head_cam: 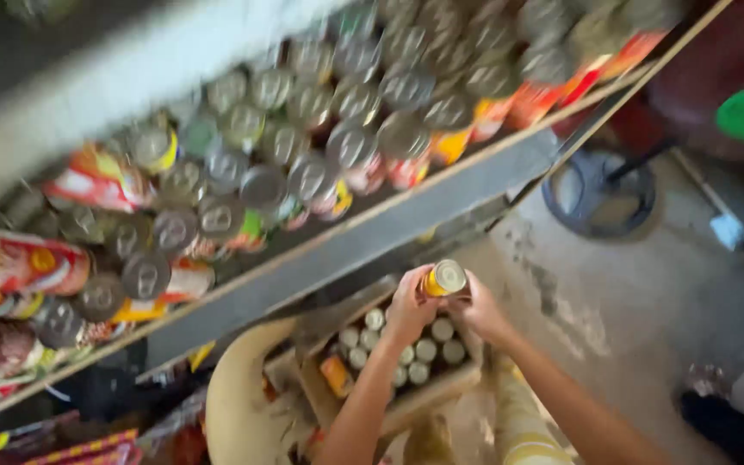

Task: Arranging canned goods from a box onto a store shelf.

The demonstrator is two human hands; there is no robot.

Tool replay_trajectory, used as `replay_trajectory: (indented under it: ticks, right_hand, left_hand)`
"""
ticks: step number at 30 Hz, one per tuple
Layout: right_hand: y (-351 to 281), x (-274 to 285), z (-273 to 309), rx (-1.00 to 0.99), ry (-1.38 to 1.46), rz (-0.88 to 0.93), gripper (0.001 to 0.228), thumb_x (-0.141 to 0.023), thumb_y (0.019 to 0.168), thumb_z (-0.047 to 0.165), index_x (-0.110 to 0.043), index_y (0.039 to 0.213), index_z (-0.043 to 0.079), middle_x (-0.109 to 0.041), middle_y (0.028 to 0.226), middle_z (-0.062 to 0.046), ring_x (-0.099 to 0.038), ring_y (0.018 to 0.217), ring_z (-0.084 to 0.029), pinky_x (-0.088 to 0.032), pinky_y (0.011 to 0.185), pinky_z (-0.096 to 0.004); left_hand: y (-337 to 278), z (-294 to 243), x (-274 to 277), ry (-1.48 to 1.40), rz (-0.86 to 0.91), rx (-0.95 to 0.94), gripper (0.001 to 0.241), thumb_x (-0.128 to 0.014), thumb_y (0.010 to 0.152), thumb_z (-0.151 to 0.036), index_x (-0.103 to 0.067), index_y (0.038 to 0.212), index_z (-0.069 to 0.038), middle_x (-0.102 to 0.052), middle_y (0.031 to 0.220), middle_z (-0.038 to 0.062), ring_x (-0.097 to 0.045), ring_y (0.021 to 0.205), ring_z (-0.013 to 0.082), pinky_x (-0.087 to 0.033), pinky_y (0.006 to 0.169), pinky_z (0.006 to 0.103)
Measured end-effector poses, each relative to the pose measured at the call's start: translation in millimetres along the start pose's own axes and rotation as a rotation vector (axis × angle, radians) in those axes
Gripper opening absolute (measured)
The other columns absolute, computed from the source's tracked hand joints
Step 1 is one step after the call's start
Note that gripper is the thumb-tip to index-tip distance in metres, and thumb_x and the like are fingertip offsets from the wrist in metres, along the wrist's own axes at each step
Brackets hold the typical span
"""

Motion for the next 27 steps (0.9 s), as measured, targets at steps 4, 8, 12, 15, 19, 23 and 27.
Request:
replay_trajectory:
  ticks: [4, 8, 12, 15, 19, 23, 27]
  right_hand:
    - [-4, 77, 95, -0.057, -0.072, -0.089, 0.059, -0.074, 0.086, 0.013, -0.052, 0.141, 0.008, -0.071, 0.118, -0.008, -0.070, 0.105, -0.016, -0.057, 0.094, -0.034]
    - [1, 149, 216, 0.234, -0.041, -0.118, 0.051, -0.069, 0.093, 0.008, -0.050, 0.141, 0.008, -0.063, 0.113, -0.003, -0.065, 0.101, -0.013, -0.055, 0.085, -0.031]
    - [-2, 199, 366, 0.643, -0.144, -0.162, 0.054, -0.076, 0.089, 0.005, -0.054, 0.138, 0.005, -0.053, 0.113, -0.003, -0.060, 0.097, -0.015, -0.052, 0.084, -0.030]
    - [-23, 214, 485, 0.833, -0.098, -0.050, 0.047, -0.073, 0.096, 0.005, -0.055, 0.140, 0.005, -0.051, 0.124, -0.002, -0.060, 0.110, -0.013, -0.052, 0.093, -0.029]
    - [-8, 222, 595, 0.973, -0.153, -0.048, 0.052, -0.071, 0.094, 0.007, -0.051, 0.142, 0.004, -0.053, 0.135, -0.003, -0.059, 0.116, -0.012, -0.054, 0.093, -0.030]
    - [50, 214, 660, 0.957, -0.237, 0.005, 0.034, -0.074, 0.100, 0.011, -0.057, 0.128, 0.003, -0.066, 0.105, -0.003, -0.067, 0.095, -0.011, -0.055, 0.085, -0.028]
    - [102, 183, 717, 1.077, -0.399, 0.095, 0.031, -0.074, 0.098, 0.012, -0.060, 0.123, 0.000, -0.071, 0.103, -0.005, -0.068, 0.091, -0.012, -0.055, 0.080, -0.026]
  left_hand:
    - [70, -116, -11, -0.189, 0.124, 0.042, 0.058, -0.080, 0.082, -0.010, -0.059, 0.136, -0.004, -0.066, 0.128, 0.011, -0.067, 0.120, 0.0280, -0.056, 0.100, 0.0397]
    - [134, -250, -18, -0.419, 0.091, 0.076, 0.063, -0.084, 0.084, -0.018, -0.056, 0.139, -0.002, -0.065, 0.133, 0.012, -0.066, 0.120, 0.0213, -0.062, 0.091, 0.0344]
    - [177, -382, 1, -0.349, -0.078, -0.249, 0.068, -0.083, 0.085, -0.022, -0.053, 0.142, 0.000, -0.062, 0.138, 0.014, -0.063, 0.127, 0.0190, -0.064, 0.086, 0.0323]
    - [205, -468, 18, -0.170, -0.134, -0.298, 0.069, -0.085, 0.085, -0.028, -0.057, 0.142, -0.002, -0.073, 0.123, 0.014, -0.074, 0.110, 0.0210, -0.062, 0.092, 0.0345]
    - [229, -579, 64, 0.146, -0.373, -0.651, 0.066, -0.086, 0.087, -0.028, -0.056, 0.140, -0.002, -0.068, 0.128, 0.018, -0.068, 0.118, 0.0315, -0.055, 0.101, 0.0416]
    - [277, -608, 100, 0.246, -0.510, -0.746, 0.066, -0.081, 0.092, -0.024, -0.051, 0.147, -0.002, -0.065, 0.136, 0.019, -0.065, 0.123, 0.0358, -0.052, 0.106, 0.0419]
    - [364, -576, 136, 0.044, -0.444, -0.494, 0.072, -0.082, 0.080, -0.025, -0.054, 0.143, -0.005, -0.073, 0.112, 0.012, -0.074, 0.093, 0.0230, -0.060, 0.083, 0.0350]
Point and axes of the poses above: each hand's wrist, its own y-axis towards the middle knuckle, its own x-axis out of the back of the hand, z = x × y, the point moved 6 cm from there along y, towards the middle knuckle
